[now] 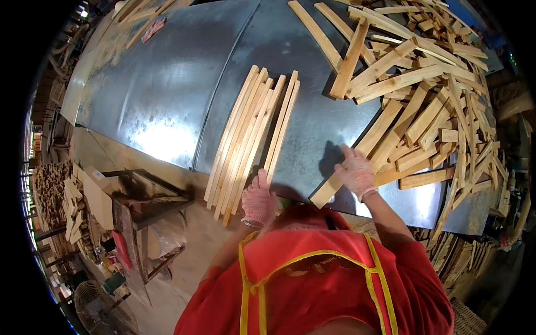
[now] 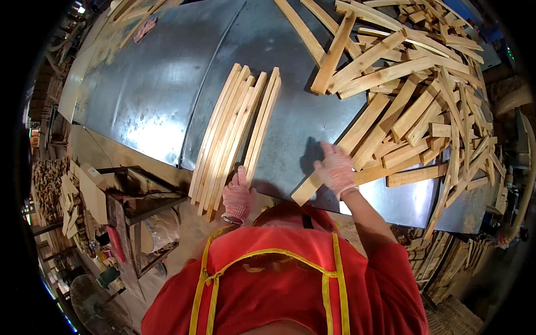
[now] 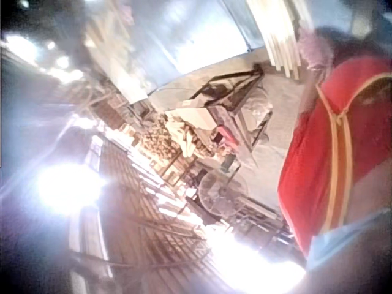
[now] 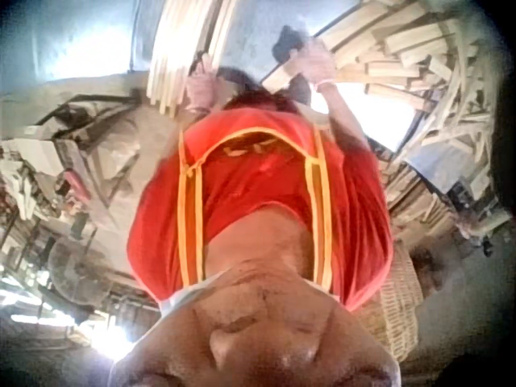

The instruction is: The person sorts wooden planks on a metal table, picking them up from a disorganized pile and arranging them into neat stacks. The person handles the wood by hand, repeatedly moving pieces from the main pile to a growing stack on the left side of the table.

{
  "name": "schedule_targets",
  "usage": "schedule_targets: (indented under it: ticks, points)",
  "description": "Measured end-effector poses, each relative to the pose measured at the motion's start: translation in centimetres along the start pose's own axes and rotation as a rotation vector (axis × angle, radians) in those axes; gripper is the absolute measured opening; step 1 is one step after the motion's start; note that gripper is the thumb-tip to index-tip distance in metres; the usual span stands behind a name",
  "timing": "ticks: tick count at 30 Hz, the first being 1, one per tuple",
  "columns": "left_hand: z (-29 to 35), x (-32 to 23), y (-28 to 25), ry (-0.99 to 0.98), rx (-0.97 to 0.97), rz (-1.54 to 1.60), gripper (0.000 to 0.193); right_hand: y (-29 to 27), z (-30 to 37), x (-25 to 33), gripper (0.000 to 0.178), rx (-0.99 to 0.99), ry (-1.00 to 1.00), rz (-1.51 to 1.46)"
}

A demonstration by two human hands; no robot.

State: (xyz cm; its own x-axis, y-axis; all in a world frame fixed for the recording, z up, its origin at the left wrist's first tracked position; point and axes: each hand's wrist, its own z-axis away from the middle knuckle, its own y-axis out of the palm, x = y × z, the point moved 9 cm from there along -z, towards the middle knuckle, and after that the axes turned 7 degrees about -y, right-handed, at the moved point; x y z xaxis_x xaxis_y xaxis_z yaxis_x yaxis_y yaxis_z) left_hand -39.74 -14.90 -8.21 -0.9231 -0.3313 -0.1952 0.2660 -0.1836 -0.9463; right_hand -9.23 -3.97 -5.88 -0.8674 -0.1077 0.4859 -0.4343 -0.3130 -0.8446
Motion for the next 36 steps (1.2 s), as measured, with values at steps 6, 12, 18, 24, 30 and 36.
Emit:
schedule_targets:
  ticks: [6, 12, 18, 24, 30, 36]
  points:
    - [-2.3, 0.3, 0.4, -0.112, 0.123, 0.427, 0.062, -2.3, -1.0, -2.6, 0.068, -0.168, 0.053, 0.334]
    - [-2.0, 3.6, -5.2, -0.182, 0.159, 0.797, 0.052, -1.0, 0.9, -3.2, 0.052, -0.067, 0.089, 0.304]
    - [-8.0, 13.5, -13.4, -0.141, -0.382, 0.073, 0.064, -0.3, 6.5, -4.6, 0.09, -0.277, 0.197, 0.267]
    - [-12.0, 20.6, -6.1, -0.237, -0.118, -0.018, 0.072, 0.4, 9.3, -7.9, 0.083, -0.464, 0.295, 0.143]
    - [-11.8, 20.9, -5.2, -0.224, -0.136, 0.004, 0.075, 3.7, 11.8, -0.2, 0.055, -0.426, 0.262, -0.53]
    - [-12.1, 21.2, -5.5, -0.225, -0.101, 0.068, 0.07, 10.9, 3.9, 10.1, 0.068, -0.098, 0.158, -0.66]
